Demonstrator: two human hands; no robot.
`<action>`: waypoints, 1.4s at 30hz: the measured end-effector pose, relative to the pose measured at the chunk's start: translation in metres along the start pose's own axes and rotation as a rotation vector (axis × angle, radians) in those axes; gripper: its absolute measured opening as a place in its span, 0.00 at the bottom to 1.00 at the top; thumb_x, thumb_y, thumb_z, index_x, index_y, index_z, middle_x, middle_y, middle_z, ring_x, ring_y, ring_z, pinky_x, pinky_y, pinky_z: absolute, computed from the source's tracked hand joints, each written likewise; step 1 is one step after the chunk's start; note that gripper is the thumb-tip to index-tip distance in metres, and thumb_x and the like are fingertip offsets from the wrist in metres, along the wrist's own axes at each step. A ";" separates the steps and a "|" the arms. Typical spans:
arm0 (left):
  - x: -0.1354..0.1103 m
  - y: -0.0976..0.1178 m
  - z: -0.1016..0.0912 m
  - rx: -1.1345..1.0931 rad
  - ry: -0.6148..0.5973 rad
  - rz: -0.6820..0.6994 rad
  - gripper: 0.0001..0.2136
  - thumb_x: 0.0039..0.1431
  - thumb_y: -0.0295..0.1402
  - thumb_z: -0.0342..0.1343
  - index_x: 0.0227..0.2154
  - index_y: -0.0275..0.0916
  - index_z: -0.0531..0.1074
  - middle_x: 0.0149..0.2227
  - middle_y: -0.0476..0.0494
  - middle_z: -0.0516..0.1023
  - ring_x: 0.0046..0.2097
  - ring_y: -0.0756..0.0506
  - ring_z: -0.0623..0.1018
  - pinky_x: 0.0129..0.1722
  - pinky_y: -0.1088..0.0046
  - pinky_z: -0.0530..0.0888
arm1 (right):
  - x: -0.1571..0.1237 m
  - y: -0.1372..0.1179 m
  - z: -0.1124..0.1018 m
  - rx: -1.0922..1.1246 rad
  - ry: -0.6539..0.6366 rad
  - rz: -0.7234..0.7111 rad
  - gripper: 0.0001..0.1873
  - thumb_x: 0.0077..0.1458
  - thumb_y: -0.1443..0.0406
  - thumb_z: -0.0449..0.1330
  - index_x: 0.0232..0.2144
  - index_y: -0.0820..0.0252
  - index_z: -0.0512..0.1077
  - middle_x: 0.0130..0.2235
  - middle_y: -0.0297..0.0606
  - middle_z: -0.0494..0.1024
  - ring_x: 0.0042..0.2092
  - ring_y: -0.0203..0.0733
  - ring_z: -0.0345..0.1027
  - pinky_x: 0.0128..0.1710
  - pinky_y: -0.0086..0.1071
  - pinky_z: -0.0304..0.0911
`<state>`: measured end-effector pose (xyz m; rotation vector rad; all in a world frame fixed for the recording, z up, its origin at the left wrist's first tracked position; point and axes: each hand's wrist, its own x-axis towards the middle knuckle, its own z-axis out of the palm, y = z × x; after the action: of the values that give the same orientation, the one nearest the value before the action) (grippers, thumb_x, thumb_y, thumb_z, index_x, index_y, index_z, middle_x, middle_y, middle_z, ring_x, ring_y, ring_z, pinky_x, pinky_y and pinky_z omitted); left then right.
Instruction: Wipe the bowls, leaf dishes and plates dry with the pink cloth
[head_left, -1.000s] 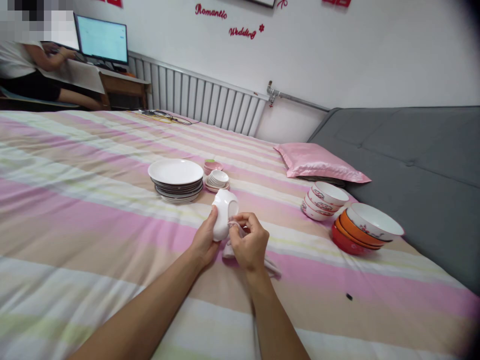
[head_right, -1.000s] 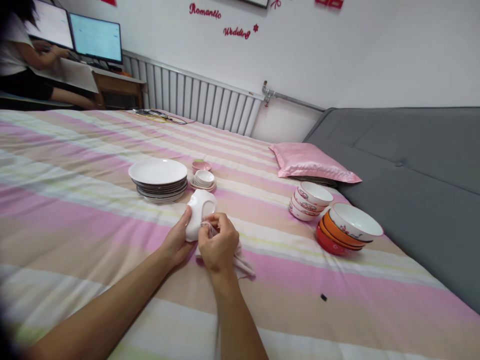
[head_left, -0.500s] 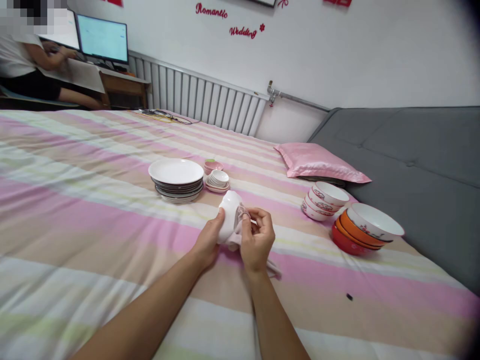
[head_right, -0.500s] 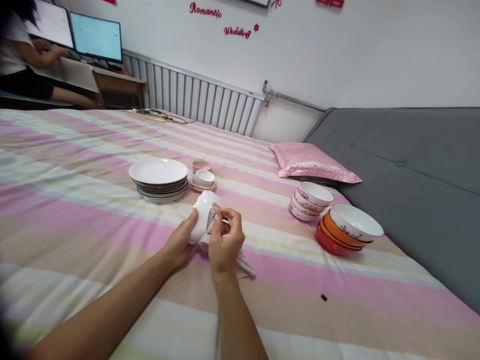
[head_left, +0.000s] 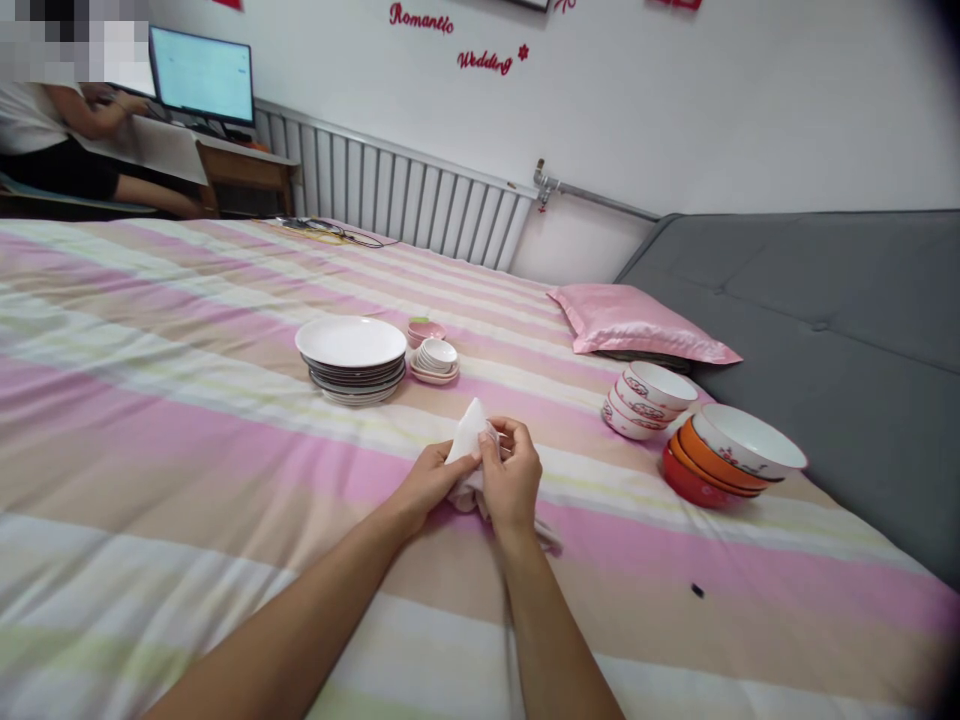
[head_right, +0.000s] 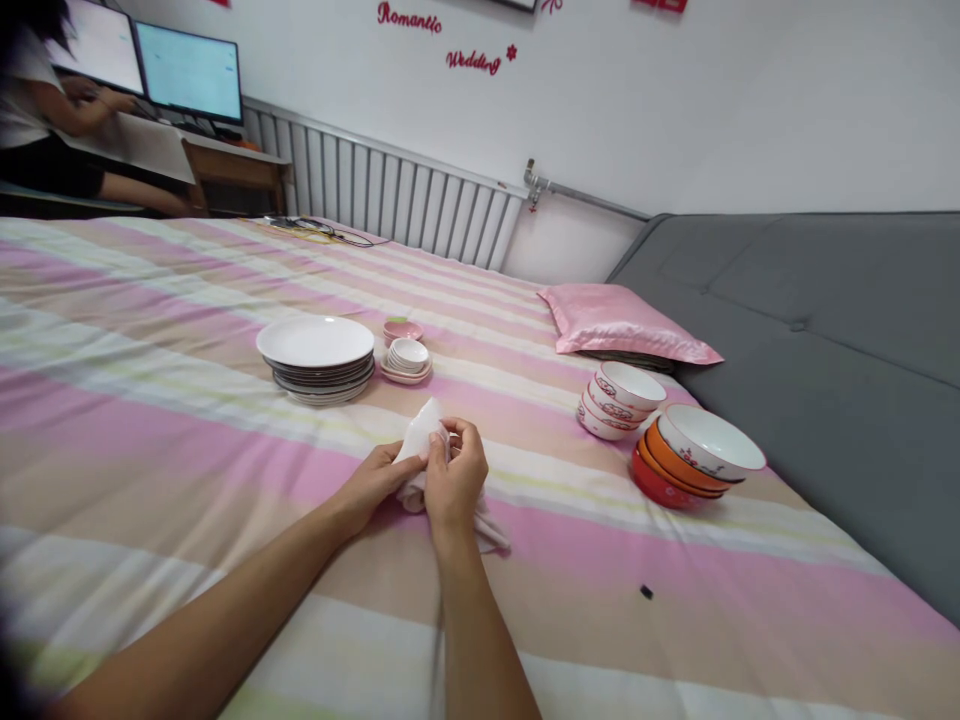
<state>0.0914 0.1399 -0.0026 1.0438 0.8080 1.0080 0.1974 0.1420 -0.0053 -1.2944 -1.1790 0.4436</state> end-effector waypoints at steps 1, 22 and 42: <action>0.000 0.000 0.000 0.039 0.006 -0.017 0.13 0.46 0.36 0.62 0.32 0.32 0.73 0.20 0.49 0.69 0.20 0.52 0.66 0.21 0.77 0.60 | 0.002 0.006 0.000 0.002 -0.018 0.040 0.12 0.48 0.62 0.58 0.37 0.62 0.70 0.37 0.40 0.76 0.36 0.39 0.70 0.38 0.33 0.66; 0.011 -0.006 -0.015 0.380 0.434 0.324 0.09 0.50 0.34 0.55 0.32 0.38 0.77 0.34 0.44 0.78 0.38 0.43 0.73 0.39 0.72 0.66 | 0.023 0.016 -0.010 0.686 0.171 0.359 0.17 0.36 0.61 0.66 0.31 0.59 0.67 0.29 0.31 0.74 0.31 0.35 0.70 0.30 0.28 0.65; -0.002 0.001 -0.003 1.181 0.314 0.518 0.11 0.55 0.37 0.50 0.29 0.40 0.76 0.33 0.43 0.79 0.44 0.39 0.73 0.61 0.52 0.46 | 0.013 -0.032 -0.071 -0.571 -0.598 0.046 0.16 0.37 0.64 0.66 0.33 0.56 0.71 0.35 0.34 0.74 0.39 0.41 0.67 0.38 0.31 0.58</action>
<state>0.0876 0.1394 -0.0027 2.2142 1.5078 1.1295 0.2524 0.1082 0.0404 -1.7415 -1.8719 0.5741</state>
